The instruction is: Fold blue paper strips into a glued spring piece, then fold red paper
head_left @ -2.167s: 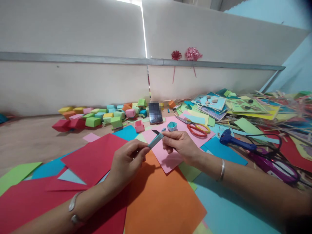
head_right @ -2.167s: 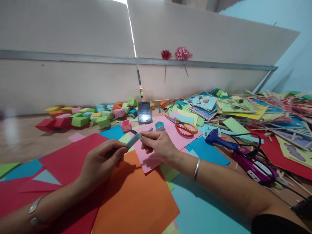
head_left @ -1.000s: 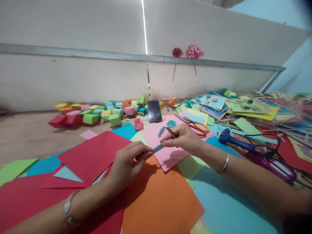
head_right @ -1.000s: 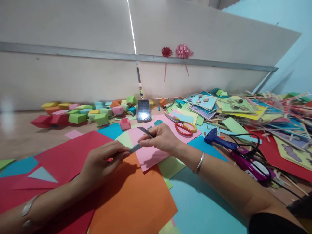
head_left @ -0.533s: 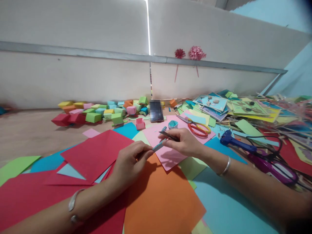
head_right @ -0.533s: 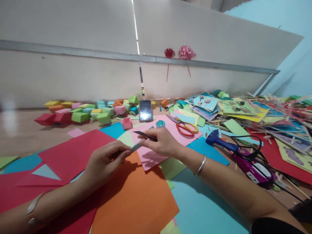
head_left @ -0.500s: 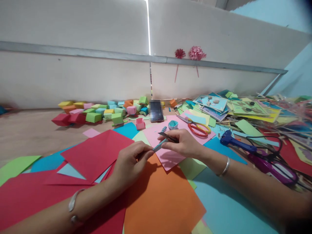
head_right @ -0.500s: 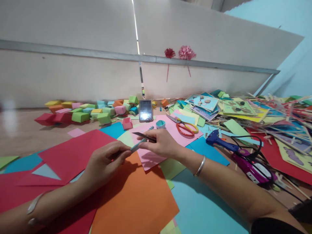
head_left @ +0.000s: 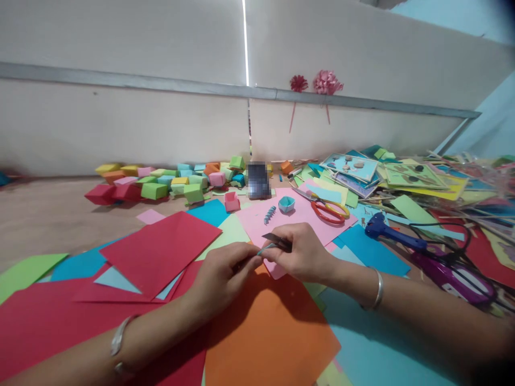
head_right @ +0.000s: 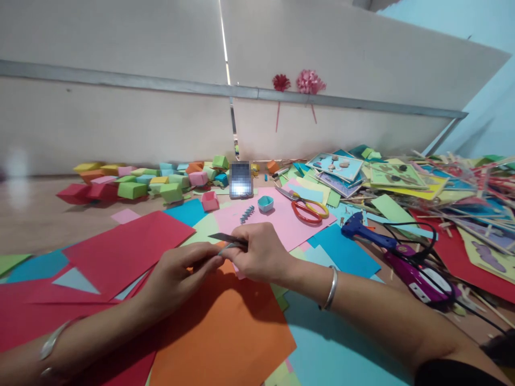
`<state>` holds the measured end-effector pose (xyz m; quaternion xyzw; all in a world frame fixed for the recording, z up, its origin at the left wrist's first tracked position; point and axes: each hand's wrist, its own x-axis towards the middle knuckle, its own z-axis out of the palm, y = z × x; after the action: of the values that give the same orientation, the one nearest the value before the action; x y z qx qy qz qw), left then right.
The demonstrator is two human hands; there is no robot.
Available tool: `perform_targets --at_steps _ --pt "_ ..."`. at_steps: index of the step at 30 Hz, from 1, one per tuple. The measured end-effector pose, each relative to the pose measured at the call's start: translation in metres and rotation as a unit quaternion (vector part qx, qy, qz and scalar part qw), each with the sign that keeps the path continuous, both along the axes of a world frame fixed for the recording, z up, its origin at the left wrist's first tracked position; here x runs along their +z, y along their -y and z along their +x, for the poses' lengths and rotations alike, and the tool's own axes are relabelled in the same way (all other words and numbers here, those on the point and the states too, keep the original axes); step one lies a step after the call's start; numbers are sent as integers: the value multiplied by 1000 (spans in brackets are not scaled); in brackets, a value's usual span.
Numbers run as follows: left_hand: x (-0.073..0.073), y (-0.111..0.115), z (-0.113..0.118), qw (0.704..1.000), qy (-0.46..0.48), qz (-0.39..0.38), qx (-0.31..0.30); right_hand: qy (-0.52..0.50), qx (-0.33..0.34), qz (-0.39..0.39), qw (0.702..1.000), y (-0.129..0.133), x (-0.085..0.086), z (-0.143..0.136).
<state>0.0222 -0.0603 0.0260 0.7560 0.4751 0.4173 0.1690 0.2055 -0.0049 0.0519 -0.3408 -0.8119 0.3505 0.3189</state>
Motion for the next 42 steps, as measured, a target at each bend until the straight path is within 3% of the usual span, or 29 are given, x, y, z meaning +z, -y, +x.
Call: perform_targets --at_steps 5,8,12,18,21,24,28,31,35,42 --pt "-1 -5 -2 996 71 -51 12 -45 19 -57 997 -7 4 1" --pt "3 -5 -1 989 87 -115 -35 -41 9 -55 998 -7 8 3" --pt "7 -3 0 988 73 -105 -81 -33 12 -64 997 -4 9 5" --pt "5 -4 0 989 89 -115 -8 -43 10 -75 996 -8 5 3" --pt "2 -7 -1 977 149 -144 47 -25 -25 -8 999 -11 3 3" --pt "-1 -9 -3 953 214 -204 64 -11 -57 47 997 -13 1 4" --pt "-2 -10 -3 941 252 -218 68 44 7 65 997 -11 1 6" --pt "-1 -10 -2 940 250 -217 84 130 5 82 988 -8 7 7" --pt "0 -11 -3 954 228 -174 90 174 23 -16 984 -5 16 6" --pt "-1 -14 -5 976 174 -122 56 47 123 -212 968 -2 13 3"
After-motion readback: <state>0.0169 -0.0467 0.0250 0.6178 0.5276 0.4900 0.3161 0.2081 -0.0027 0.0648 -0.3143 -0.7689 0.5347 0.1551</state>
